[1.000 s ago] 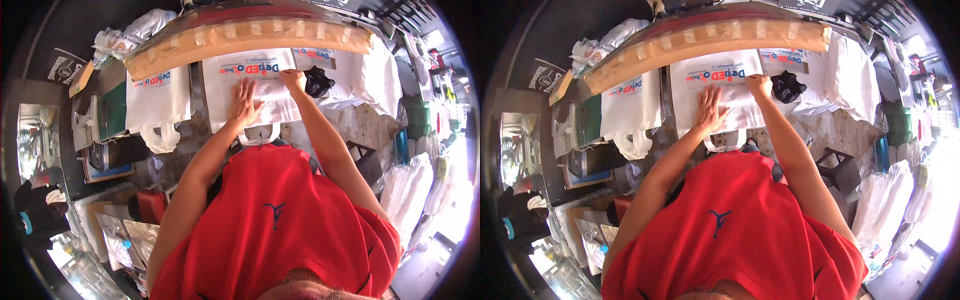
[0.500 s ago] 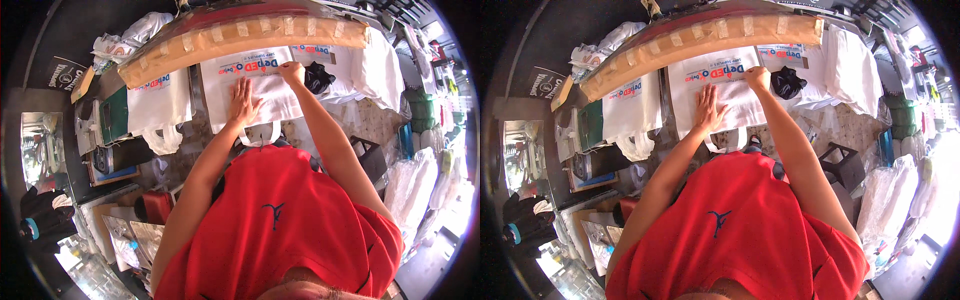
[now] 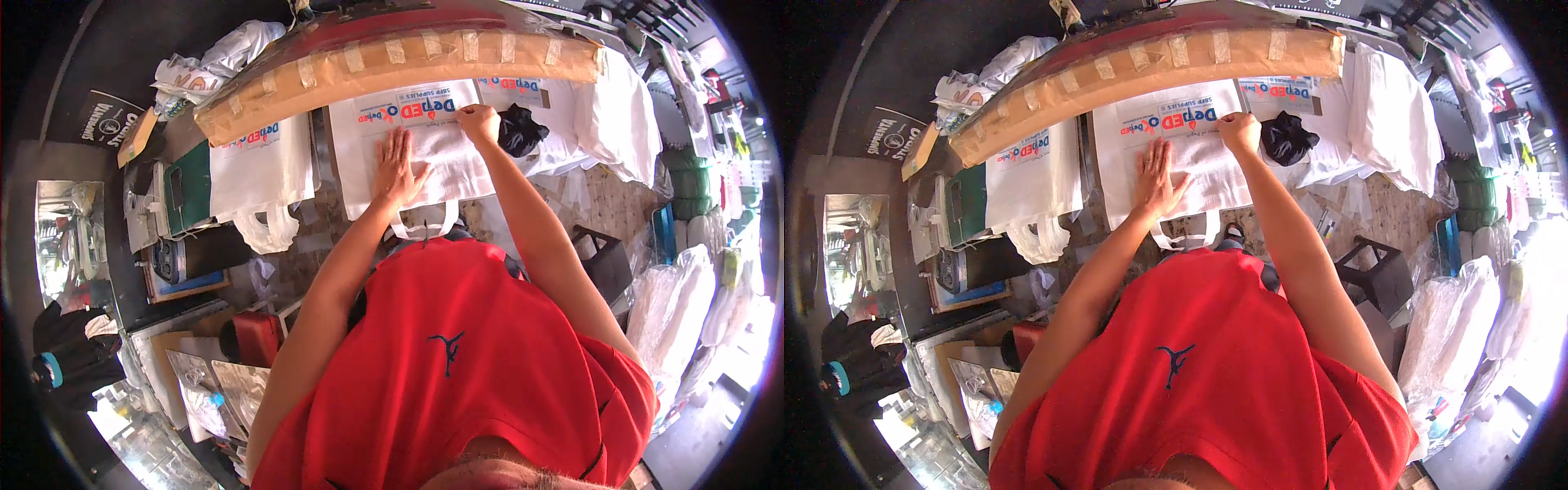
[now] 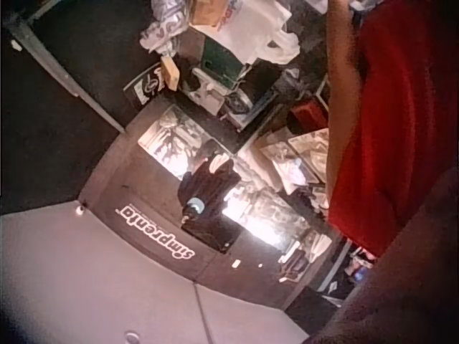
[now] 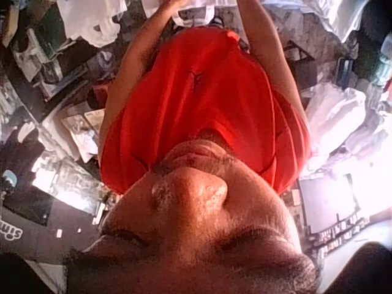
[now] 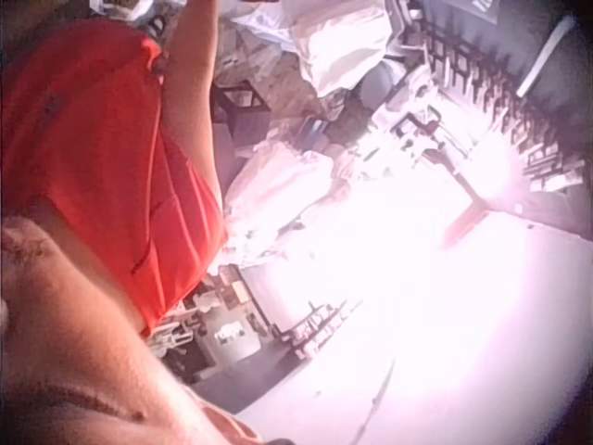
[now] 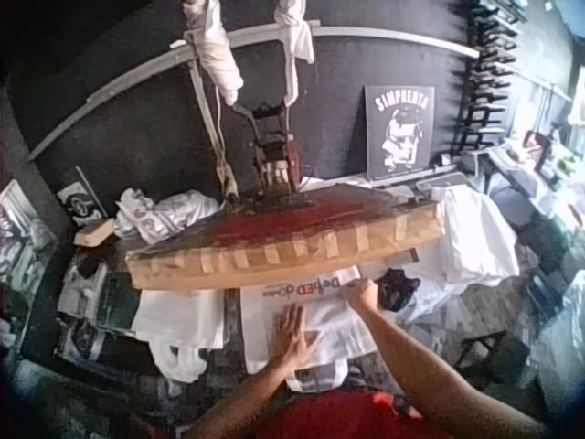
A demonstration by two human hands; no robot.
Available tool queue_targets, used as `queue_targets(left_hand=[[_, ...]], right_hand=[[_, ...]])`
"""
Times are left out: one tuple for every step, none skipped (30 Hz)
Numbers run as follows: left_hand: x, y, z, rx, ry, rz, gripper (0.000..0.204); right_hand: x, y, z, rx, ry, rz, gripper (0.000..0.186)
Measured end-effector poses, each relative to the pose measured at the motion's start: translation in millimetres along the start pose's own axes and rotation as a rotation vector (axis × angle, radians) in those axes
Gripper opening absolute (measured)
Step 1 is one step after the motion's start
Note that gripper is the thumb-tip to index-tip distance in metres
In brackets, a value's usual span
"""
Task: The person prints graphics onto tote bags by positioning each bag on a heat press, aligning a transfer sheet on top, pressing it with the heat press machine, and peeling off the backing sheet.
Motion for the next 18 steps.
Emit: queue_targets(left_hand=[[-1,-1,0,0.006,-0.001,-0.002,0.091],[-1,-1,-1,0.007,-0.002,-0.001,0.091],[-2,-1,-1,0.011,-0.003,0.004,0.091],[-2,-2,-1,0.016,-0.004,0.009,0.091],[-2,-2,-1,0.017,-0.005,0.011,0.091],[-1,-2,-1,0.014,-0.009,0.005,0.091],[0,-2,0,0.011,-0.013,0.0,0.09],[1,-2,0,0.012,-0.009,-0.001,0.09],[1,-1,1,0.011,-0.019,0.0,0.09],[0,-1,1,0.01,-0.029,0.0,0.091],[1,-1,1,0.012,-0.027,-0.001,0.091],[0,-1,0,0.02,-0.029,-0.005,0.091],[-1,-1,-1,0.027,-0.032,-0.01,0.091],[-2,-1,-2,0.029,-0.035,-0.009,0.091],[-2,0,-2,0.021,-0.032,-0.005,0.092],[-1,2,-1,0.012,-0.029,-0.002,0.092],[-1,2,-1,0.013,-0.026,-0.006,0.092],[0,2,-1,0.034,-0.021,-0.043,0.092]], right_hand=[[-1,0,-1,0.003,-0.002,0.006,0.019],[-1,1,-1,0.007,-0.003,0.012,0.019],[-3,1,-2,0.006,-0.005,0.013,0.019],[-4,1,-4,0.004,-0.007,0.026,0.02],[-5,2,-4,0.002,-0.008,0.04,0.02],[-3,1,-3,0.007,-0.008,0.04,0.02],[-2,1,-2,0.014,-0.017,0.051,0.02],[-1,1,-2,0.021,-0.026,0.062,0.021],[0,1,-2,0.023,-0.027,0.062,0.021],[1,2,-1,0.023,-0.026,0.045,0.022],[2,2,0,0.024,-0.025,0.027,0.022],[0,2,-1,0.022,-0.028,0.027,0.022],[-2,2,-3,0.026,-0.044,-0.001,0.023],[-4,2,-4,0.03,-0.059,-0.03,0.024],[-2,1,-2,0.033,-0.059,-0.032,0.024],[1,-5,0,0.111,-0.039,-0.051,0.026],[5,-13,2,0.19,-0.019,-0.07,0.028],[27,-25,11,0.234,0.164,0.09,0.029]])
Point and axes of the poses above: each hand's wrist, its own z-axis towards the middle knuckle, its own y-axis out of the palm, x = y × z, the point moved 6 cm from there along z, towards the middle knuckle, and after that the axes turned 4 degrees about y, right-handed, at the moved point
